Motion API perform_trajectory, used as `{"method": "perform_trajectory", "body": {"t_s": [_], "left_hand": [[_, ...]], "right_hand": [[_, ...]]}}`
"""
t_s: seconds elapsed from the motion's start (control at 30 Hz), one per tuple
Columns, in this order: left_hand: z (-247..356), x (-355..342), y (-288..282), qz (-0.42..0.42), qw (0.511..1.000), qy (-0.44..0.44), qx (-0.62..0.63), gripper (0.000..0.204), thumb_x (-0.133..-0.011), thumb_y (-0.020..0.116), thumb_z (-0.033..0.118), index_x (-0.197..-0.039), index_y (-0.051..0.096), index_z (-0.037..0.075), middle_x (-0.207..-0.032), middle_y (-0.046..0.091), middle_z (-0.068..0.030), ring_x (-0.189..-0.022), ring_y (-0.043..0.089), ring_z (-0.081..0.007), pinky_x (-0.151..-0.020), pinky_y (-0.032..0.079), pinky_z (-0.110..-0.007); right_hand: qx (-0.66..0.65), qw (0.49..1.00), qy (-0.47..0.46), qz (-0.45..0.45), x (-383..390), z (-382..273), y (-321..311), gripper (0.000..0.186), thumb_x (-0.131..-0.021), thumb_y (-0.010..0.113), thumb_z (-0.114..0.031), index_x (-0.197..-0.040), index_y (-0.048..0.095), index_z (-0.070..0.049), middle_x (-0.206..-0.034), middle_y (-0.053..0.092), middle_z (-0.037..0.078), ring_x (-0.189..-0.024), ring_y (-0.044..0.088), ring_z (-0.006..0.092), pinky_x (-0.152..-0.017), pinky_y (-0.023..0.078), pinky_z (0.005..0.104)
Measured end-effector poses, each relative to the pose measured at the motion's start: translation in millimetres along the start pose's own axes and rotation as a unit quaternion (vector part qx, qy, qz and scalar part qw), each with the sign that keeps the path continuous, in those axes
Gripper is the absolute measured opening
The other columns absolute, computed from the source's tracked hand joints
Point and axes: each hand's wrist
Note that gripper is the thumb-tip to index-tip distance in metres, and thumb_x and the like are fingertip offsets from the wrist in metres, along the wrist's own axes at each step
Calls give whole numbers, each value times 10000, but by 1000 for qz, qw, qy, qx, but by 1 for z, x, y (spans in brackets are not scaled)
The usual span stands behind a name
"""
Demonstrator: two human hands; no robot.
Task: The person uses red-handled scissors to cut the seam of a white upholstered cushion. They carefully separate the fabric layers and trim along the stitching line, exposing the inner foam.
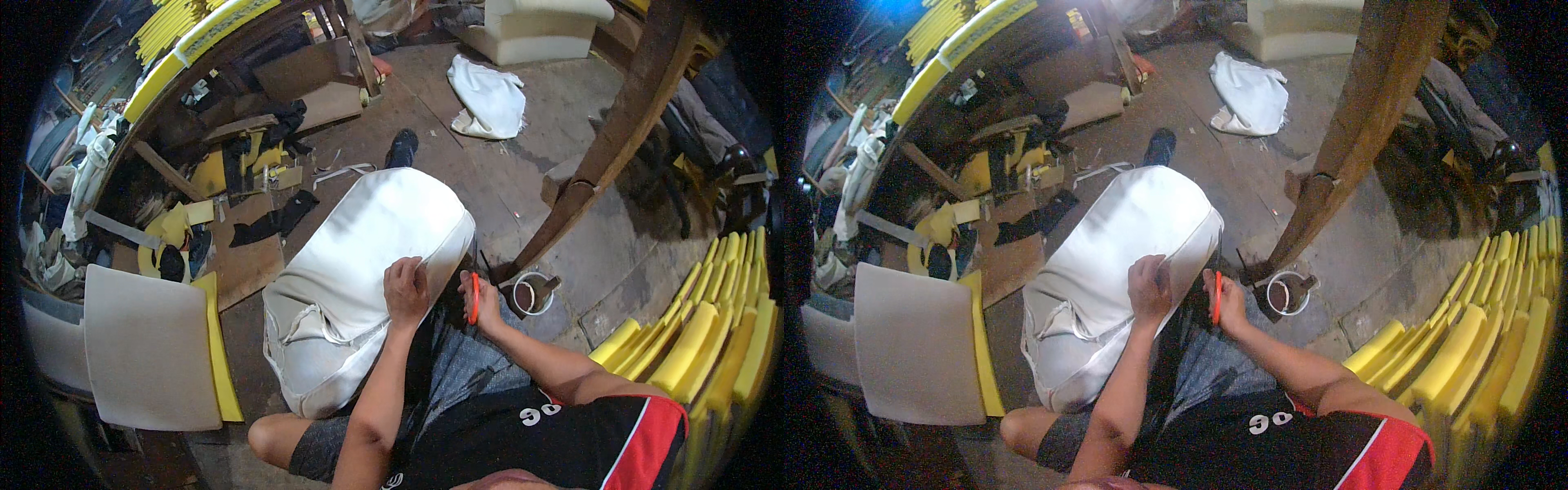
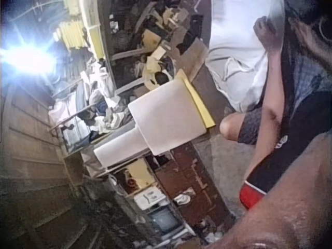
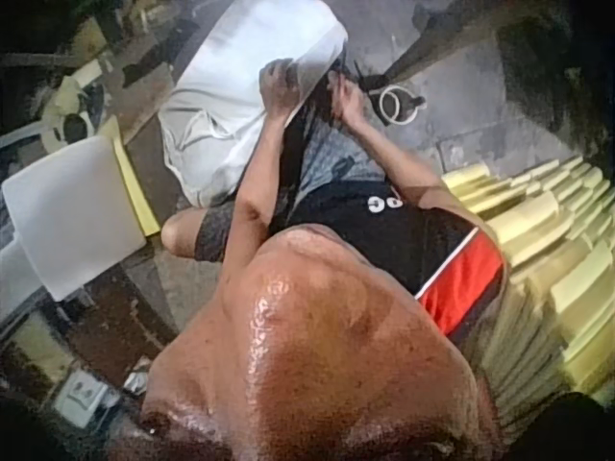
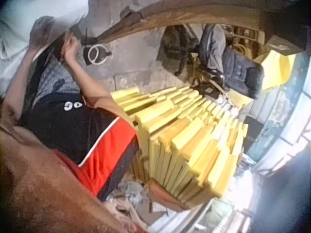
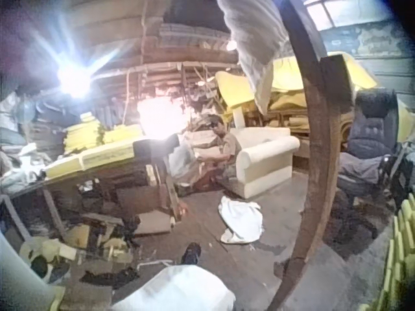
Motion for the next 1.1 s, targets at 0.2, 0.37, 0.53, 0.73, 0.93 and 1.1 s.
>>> {"method": "perform_trajectory", "body": {"t_s": [0.2, 0.37, 0.53, 0.73, 0.93, 1.1], "left_hand": [[-2, 2, 4, 12, 1000, 9, -3, 152, -862, 645, 98, -1010, 636, 64, -969, 633, -123, -918, 586, -339, -806, 465, -426], [0, 1, 3, 2, 1000, -3, -7, 178, -844, 648, 89, -1019, 636, 61, -986, 637, -142, -938, 580, -352, -824, 468, -430], [-2, 2, 4, -4, 1000, 6, -5, 153, -865, 637, 106, -1010, 635, 56, -979, 635, -149, -939, 578, -358, -826, 458, -436], [-4, 2, 3, -10, 1000, 14, -6, 179, -846, 644, 82, -1023, 634, 59, -986, 636, -137, -950, 584, -348, -833, 464, -432], [0, 3, 2, -12, 1000, 7, -10, 176, -851, 640, 78, -1026, 635, 60, -989, 638, -130, -949, 587, -339, -830, 469, -425], [0, 1, 2, -10, 1000, 9, -10, 163, -860, 635, 77, -1022, 640, 60, -983, 638, -127, -935, 590, -338, -827, 470, -421]], "right_hand": [[-3, 1000, 6, -10, 0, 0, -2, 599, -893, 553, -632, -785, 570, -44, -540, 457, -21, -408, 461, 96, -378, 393, 253], [1, 1000, -1, -11, -6, 10, -3, 601, -888, 555, -642, -783, 567, -50, -538, 458, -20, -406, 459, 97, -381, 395, 256], [5, 1000, -7, -10, -8, 12, -2, 615, -879, 544, -665, -785, 568, -58, -522, 449, -19, -414, 461, 95, -389, 395, 259], [26, 1000, 2, -4, -6, 8, -1, 623, -875, 540, -675, -769, 563, -62, -516, 448, -18, -411, 459, 95, -393, 392, 257], [17, 1000, 5, -6, -4, 6, -1, 623, -867, 550, -680, -766, 559, -65, -511, 441, -23, -407, 456, 95, -390, 390, 260], [12, 1000, 1, 1, -7, 9, 1, 628, -865, 553, -679, -764, 554, -59, -512, 440, -19, -408, 457, 96, -389, 390, 263]]}}
Point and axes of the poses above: each hand's wrist, its own x-axis away from the middle knuckle, its own y-axis out of the palm, z = x × y
